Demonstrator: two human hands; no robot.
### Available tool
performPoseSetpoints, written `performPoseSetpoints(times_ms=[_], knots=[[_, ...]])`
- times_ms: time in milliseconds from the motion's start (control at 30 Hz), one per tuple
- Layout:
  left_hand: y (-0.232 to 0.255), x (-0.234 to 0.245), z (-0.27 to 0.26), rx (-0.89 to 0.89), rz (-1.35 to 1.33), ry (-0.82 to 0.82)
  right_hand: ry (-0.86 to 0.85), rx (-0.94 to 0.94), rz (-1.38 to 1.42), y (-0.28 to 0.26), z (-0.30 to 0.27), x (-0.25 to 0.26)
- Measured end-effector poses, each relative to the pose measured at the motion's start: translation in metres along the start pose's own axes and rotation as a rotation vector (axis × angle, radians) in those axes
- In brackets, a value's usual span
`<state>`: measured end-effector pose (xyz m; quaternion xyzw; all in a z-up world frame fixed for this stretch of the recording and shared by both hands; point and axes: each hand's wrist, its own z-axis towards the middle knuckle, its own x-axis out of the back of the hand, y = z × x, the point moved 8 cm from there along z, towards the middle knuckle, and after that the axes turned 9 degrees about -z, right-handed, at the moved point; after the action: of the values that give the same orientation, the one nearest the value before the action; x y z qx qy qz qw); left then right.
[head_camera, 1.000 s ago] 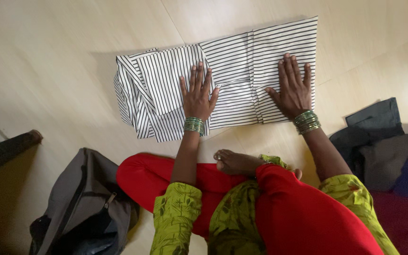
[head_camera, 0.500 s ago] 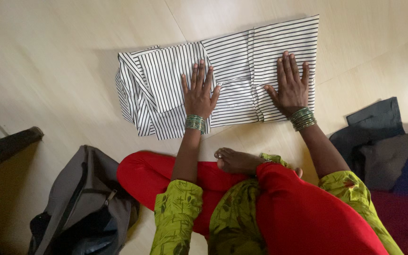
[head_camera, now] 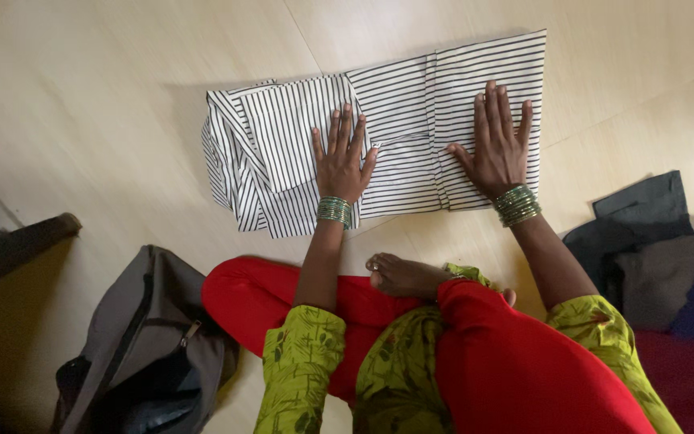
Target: The person folds a striped shirt by hand while sitting on the floor and places it into a grey bag, then picks up and unfolds a maroon shirt.
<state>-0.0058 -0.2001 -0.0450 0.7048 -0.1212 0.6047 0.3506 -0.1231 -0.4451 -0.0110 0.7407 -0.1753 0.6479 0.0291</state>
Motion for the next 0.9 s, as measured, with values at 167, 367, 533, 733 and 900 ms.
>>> performPoseSetpoints(times_ms=[167,367,533,733,900], knots=[[0.0,-0.002,-0.002,-0.006,0.025,-0.002,-0.054,0.01,-0.01,-0.017,0.019,-0.015],[0.003,-0.001,0.006,0.008,0.043,-0.036,-0.105,0.047,0.027,-0.026,0.018,-0.011],[0.077,0.018,0.014,-0.123,-0.201,0.31,-0.1,0.053,0.038,-0.025,0.018,-0.015],[0.137,-0.033,0.036,-0.159,-0.3,-0.035,-0.084,0.072,0.038,-0.019,0.018,-0.011],[0.132,-0.047,0.031,-0.123,0.008,-0.325,-0.175,0.096,0.011,-0.003,0.024,-0.016]])
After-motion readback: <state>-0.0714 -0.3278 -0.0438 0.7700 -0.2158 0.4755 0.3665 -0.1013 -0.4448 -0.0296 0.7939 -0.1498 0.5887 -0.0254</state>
